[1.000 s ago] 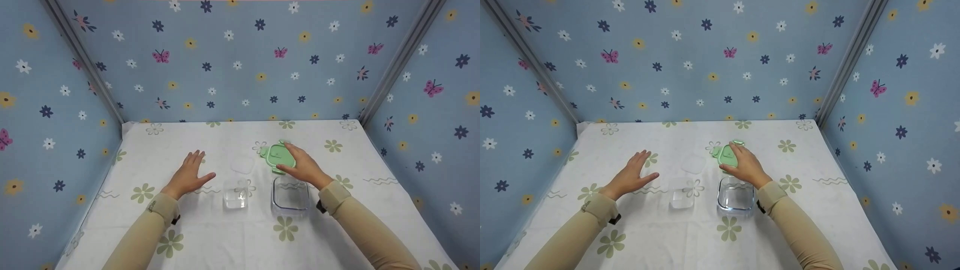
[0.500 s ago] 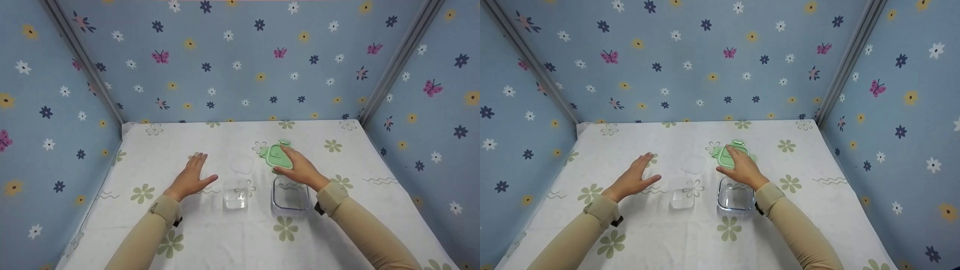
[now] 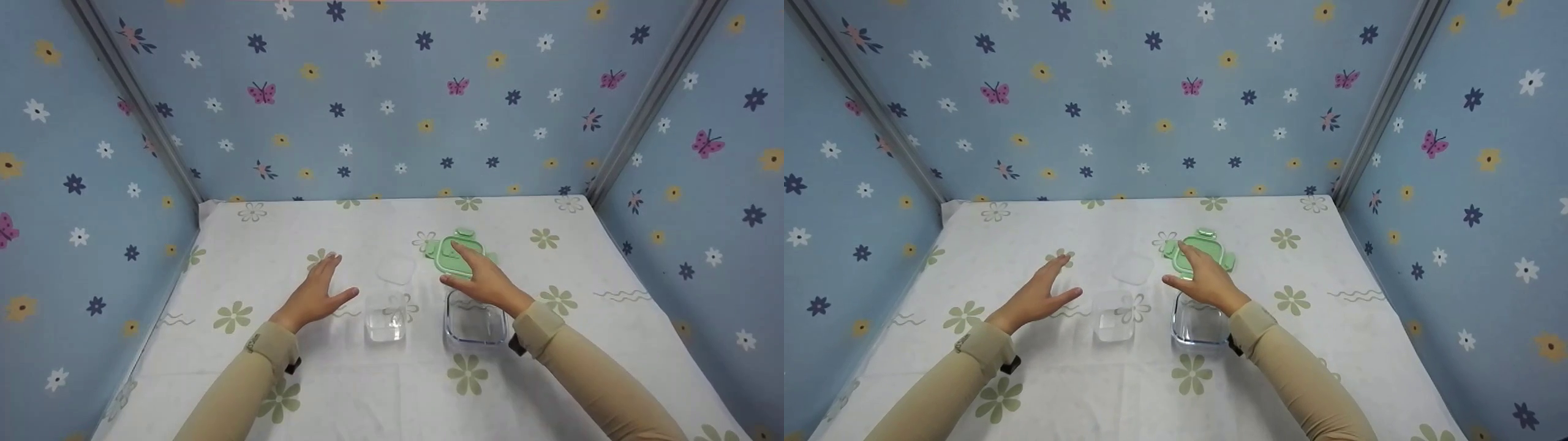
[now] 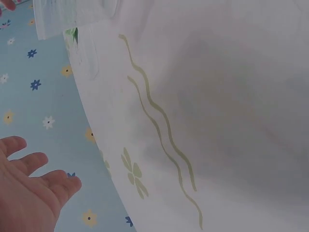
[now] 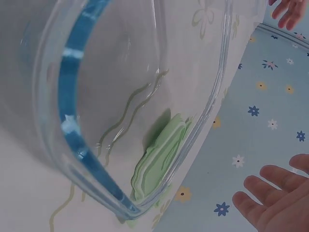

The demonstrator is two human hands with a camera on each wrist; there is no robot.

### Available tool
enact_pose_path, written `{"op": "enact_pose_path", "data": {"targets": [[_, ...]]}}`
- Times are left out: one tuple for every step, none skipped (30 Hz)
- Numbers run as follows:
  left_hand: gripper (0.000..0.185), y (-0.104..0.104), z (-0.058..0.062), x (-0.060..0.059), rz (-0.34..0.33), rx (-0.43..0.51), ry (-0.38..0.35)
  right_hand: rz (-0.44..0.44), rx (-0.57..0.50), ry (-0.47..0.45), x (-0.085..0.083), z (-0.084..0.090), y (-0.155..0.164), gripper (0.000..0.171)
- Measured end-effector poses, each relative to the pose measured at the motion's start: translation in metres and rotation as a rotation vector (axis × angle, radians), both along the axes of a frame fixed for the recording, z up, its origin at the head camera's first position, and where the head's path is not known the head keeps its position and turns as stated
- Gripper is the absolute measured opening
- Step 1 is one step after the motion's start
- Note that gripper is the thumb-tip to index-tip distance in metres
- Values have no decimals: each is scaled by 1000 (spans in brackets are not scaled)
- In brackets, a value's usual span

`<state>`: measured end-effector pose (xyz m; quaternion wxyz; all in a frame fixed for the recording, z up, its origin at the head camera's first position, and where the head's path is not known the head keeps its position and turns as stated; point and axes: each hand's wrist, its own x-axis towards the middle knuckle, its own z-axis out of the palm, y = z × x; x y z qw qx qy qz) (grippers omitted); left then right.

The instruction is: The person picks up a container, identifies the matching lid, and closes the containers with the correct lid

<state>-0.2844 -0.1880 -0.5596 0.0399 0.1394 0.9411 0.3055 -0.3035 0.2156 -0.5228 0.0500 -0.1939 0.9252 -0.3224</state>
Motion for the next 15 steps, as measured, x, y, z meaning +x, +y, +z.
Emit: {"op": "enact_pose_path", "data": {"targets": [[100,0,0,0,2,1,-4,-1,-5,-5,0,0,-1,94],[100,1,0,0,5,4,-10,-3,-11,-10,1,0,-1,94],[101,1,1,0,7,4,-14,-3,-17,-15,1,0,-2,94],[102,1,2,1,10,6,-22,-4,-25,-20,2,1,-3,94],[102,2,2,1,15,8,-30,-5,-32,-24,2,1,-3,94],[104,2,3,1,19,8,-39,-7,-40,-29,2,1,-4,94],[105,3,3,1,23,12,-48,-7,-46,-33,2,2,-5,94],[106,3,4,2,26,17,-56,-7,-51,-37,3,2,-6,94],[106,4,4,2,28,24,-63,-8,-54,-40,3,2,-7,94],[106,4,4,3,32,32,-71,-11,-56,-45,3,3,-8,94],[106,4,4,3,33,39,-74,-12,-56,-47,4,3,-9,93],[106,5,4,4,34,45,-75,-13,-57,-51,4,3,-10,93],[105,5,4,4,35,52,-77,-12,-57,-53,4,4,-11,93],[105,6,4,4,36,57,-76,-10,-58,-53,5,4,-12,93],[104,6,3,5,35,63,-75,-10,-59,-55,5,4,-13,92]]}}
